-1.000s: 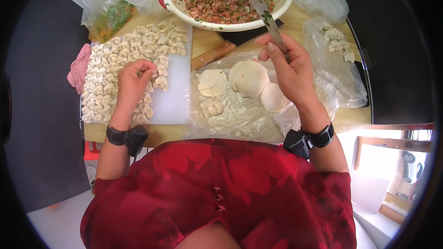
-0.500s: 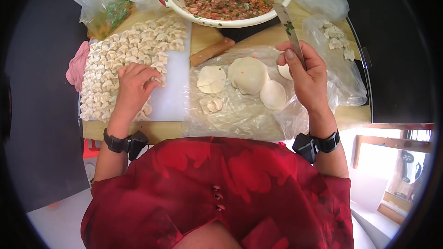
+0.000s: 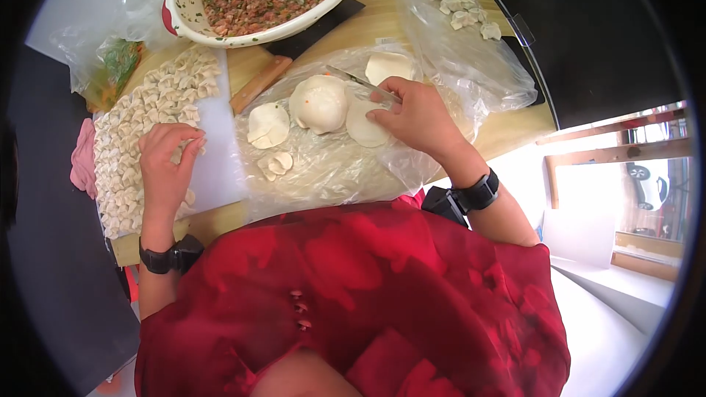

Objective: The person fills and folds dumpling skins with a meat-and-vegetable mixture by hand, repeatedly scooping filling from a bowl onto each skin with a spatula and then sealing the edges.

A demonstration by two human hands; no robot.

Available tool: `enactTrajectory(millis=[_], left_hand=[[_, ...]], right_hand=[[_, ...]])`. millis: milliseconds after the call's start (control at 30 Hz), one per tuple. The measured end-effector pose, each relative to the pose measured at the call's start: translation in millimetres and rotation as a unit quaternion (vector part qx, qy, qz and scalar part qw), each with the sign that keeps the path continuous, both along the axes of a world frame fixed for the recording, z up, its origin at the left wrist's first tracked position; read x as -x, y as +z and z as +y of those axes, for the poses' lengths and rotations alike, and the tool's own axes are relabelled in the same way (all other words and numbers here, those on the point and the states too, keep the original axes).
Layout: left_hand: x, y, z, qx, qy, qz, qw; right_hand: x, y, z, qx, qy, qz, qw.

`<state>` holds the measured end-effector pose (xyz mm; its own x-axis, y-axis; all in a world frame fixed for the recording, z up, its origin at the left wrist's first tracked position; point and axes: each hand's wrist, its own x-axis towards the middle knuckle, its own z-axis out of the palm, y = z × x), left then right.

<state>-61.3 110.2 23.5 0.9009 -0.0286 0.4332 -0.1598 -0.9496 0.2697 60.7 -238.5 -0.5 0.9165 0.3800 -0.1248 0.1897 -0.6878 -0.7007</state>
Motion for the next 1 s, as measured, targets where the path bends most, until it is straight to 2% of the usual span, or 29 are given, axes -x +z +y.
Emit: enactTrajectory(millis=[167,233,333,467,533,600,667,700,733,767,833,867,900,933,967,1000], left_hand=[[-13,4,-21,0.06,-0.089,0.019,0.994],[-20,5,-27,0.064,-0.11,0.019,0.992],[-29,9,-34,0.075,-0.139,0.032,0.987],[-36,12,-42,0.095,-0.163,0.048,0.981],[-37,14,-43,0.106,-0.163,0.064,0.979],[-39,15,-46,0.118,-0.162,0.077,0.977],[-40,14,-51,0.286,-0.154,0.175,0.929],[-42,13,-55,0.285,-0.155,0.174,0.93],[-45,12,-62,0.323,-0.18,0.196,0.908],[-49,12,-68,0.36,-0.203,0.215,0.885],[-58,9,-86,0.382,-0.215,0.182,0.88],[-63,7,-93,0.405,-0.229,0.155,0.872],[-68,4,-98,0.404,-0.227,0.152,0.873],[-74,-1,-101,0.452,-0.245,0.176,0.839],[-77,-2,-102,0.499,-0.263,0.2,0.801],[-78,-1,-101,0.498,-0.263,0.199,0.802]], right_hand=[[-1,-12,0,-0.003,-0.005,-0.02,1.0],[-4,-17,2,-0.056,-0.002,-0.02,0.998],[-3,-13,8,-0.018,0.0,0.002,1.0],[-7,-18,7,-0.022,-0.005,0.004,1.0],[-7,-21,4,-0.133,0.008,-0.024,0.991],[-2,0,-1,-0.121,-0.007,0.005,0.993],[-1,7,-2,-0.109,-0.023,0.035,0.993],[-5,4,-2,-0.167,0.002,0.001,0.986],[-7,3,-1,-0.225,0.027,-0.035,0.973],[-8,6,1,-0.226,0.029,-0.038,0.973],[-10,18,10,-0.292,0.045,0.065,0.953],[-9,27,14,-0.293,0.05,0.064,0.953],[-6,38,19,-0.317,0.049,0.144,0.936],[-4,45,24,-0.339,0.048,0.223,0.912],[-2,47,31,-0.341,0.05,0.223,0.912],[0,49,38,-0.353,0.042,0.218,0.909]])
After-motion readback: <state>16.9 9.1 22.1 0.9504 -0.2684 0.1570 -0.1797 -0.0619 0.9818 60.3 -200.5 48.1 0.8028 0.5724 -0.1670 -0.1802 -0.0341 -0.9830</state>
